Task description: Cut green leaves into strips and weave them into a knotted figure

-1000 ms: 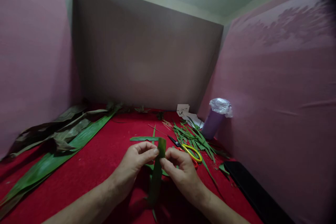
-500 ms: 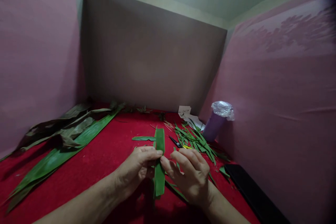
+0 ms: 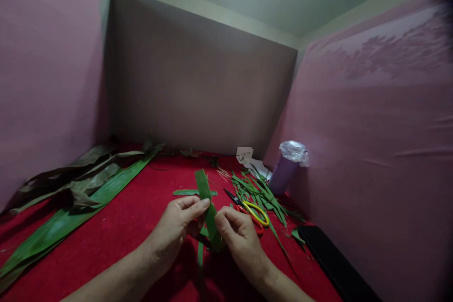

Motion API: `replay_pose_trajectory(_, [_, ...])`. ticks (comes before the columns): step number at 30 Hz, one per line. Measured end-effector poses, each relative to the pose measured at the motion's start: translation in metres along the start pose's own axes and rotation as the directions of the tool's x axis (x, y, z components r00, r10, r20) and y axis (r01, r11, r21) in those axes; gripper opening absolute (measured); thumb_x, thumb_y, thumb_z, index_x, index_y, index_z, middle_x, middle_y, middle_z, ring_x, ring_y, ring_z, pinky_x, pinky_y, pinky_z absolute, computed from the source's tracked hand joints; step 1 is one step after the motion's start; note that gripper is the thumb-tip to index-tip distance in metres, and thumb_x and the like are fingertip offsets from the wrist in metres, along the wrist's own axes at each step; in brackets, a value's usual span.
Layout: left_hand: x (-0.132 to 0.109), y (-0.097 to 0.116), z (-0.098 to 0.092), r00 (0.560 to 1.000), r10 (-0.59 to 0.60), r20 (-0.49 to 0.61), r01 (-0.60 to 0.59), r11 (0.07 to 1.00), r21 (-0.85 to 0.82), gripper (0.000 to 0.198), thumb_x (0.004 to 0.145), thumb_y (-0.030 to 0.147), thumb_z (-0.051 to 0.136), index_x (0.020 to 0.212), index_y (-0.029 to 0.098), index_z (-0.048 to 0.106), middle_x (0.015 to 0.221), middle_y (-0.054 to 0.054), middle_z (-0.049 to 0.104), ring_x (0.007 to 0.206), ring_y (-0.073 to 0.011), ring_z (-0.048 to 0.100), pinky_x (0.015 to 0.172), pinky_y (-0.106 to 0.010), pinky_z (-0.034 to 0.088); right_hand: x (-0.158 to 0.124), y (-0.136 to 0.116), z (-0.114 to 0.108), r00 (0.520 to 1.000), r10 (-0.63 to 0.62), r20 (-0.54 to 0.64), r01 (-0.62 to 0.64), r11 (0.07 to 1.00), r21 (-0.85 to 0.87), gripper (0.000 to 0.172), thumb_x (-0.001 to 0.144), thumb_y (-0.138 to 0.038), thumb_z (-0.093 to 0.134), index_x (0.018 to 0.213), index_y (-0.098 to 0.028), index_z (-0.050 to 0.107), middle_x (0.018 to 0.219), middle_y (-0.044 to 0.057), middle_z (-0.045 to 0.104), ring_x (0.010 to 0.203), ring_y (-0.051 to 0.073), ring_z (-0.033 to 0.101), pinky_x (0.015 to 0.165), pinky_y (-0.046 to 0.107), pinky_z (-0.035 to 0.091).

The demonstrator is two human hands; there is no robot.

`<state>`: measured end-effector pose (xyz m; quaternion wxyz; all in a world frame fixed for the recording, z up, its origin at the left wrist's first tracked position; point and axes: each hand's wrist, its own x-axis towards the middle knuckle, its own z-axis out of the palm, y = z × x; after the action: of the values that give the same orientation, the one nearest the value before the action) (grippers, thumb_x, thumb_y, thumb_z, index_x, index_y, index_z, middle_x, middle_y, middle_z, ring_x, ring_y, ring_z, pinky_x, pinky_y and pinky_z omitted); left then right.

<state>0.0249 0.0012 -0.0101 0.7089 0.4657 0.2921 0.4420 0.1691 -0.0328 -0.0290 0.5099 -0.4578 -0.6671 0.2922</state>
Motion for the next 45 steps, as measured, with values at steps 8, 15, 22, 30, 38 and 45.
replay_pose_trajectory(8, [0.0036,-0.0028,-0.0014,1.0,0.003,-0.017,-0.003,0.999,0.036,0.028,0.07,0.037,0.063,0.055,0.016,0.052,0.048,0.004,0.047,0.046,-0.0074,0.039,0.047,-0.021,0.03,-0.0005,-0.0007,0.002,0.997,0.056,-0.052,-0.056,0.998,-0.008,0.029,0.079,-0.038,0.054,0.061,-0.015,0.056,0.054,-0.004,0.045,0.049,0.008,0.038,0.046,0.02,0.03])
replay_pose_trajectory(15, [0.0039,-0.0016,0.0014,1.0,-0.015,-0.025,0.016,1.0,0.023,0.027,0.069,0.035,0.064,0.054,0.016,0.052,0.048,0.004,0.048,0.046,-0.0078,0.04,0.048,-0.021,0.033,-0.0005,-0.0021,0.0015,0.998,0.049,-0.03,-0.05,0.997,-0.056,0.023,0.082,-0.027,0.052,0.062,-0.016,0.055,0.055,-0.004,0.044,0.052,0.008,0.038,0.049,0.02,0.03])
replay_pose_trajectory(22, [0.0042,-0.0053,-0.0014,1.0,0.0,-0.009,0.0,1.0,0.01,0.026,0.071,0.034,0.063,0.056,0.016,0.052,0.049,0.004,0.048,0.047,-0.008,0.041,0.049,-0.022,0.036,-0.0009,-0.0005,0.0021,0.998,0.057,-0.013,-0.058,0.995,-0.087,0.023,0.084,-0.029,0.05,0.064,-0.016,0.054,0.058,-0.004,0.046,0.054,0.009,0.04,0.052,0.021,0.03])
replay_pose_trajectory(30, [0.0069,-0.0077,-0.0018,1.0,-0.003,-0.029,0.003,1.0,0.002,0.026,0.07,0.034,0.063,0.057,0.016,0.051,0.05,0.004,0.049,0.046,-0.008,0.041,0.049,-0.022,0.034,-0.0003,0.0017,0.0018,0.997,0.07,0.014,-0.069,0.995,-0.078,0.025,0.084,-0.03,0.049,0.064,-0.016,0.052,0.058,-0.004,0.044,0.054,0.008,0.039,0.051,0.021,0.03])
replay_pose_trajectory(38, [0.0029,-0.0044,-0.0003,0.998,-0.021,-0.062,0.022,1.0,0.015,0.026,0.069,0.036,0.064,0.058,0.015,0.053,0.051,0.003,0.05,0.046,-0.0073,0.041,0.047,-0.021,0.03,-0.0014,0.003,0.0013,0.998,0.067,0.021,-0.067,0.998,-0.008,0.027,0.084,-0.032,0.049,0.062,-0.016,0.048,0.057,-0.005,0.039,0.053,0.008,0.034,0.049,0.02,0.028])
replay_pose_trajectory(45, [0.0018,-0.0053,-0.0004,0.998,-0.013,-0.063,0.015,0.999,0.03,0.018,0.064,0.03,0.069,0.062,0.014,0.06,0.052,0.003,0.053,0.046,-0.0073,0.045,0.048,-0.021,0.032,0.0007,0.0029,0.0009,0.995,0.089,0.039,-0.092,0.993,0.075,0.031,0.084,-0.039,0.05,0.064,-0.015,0.05,0.056,-0.004,0.04,0.051,0.008,0.034,0.047,0.02,0.028])
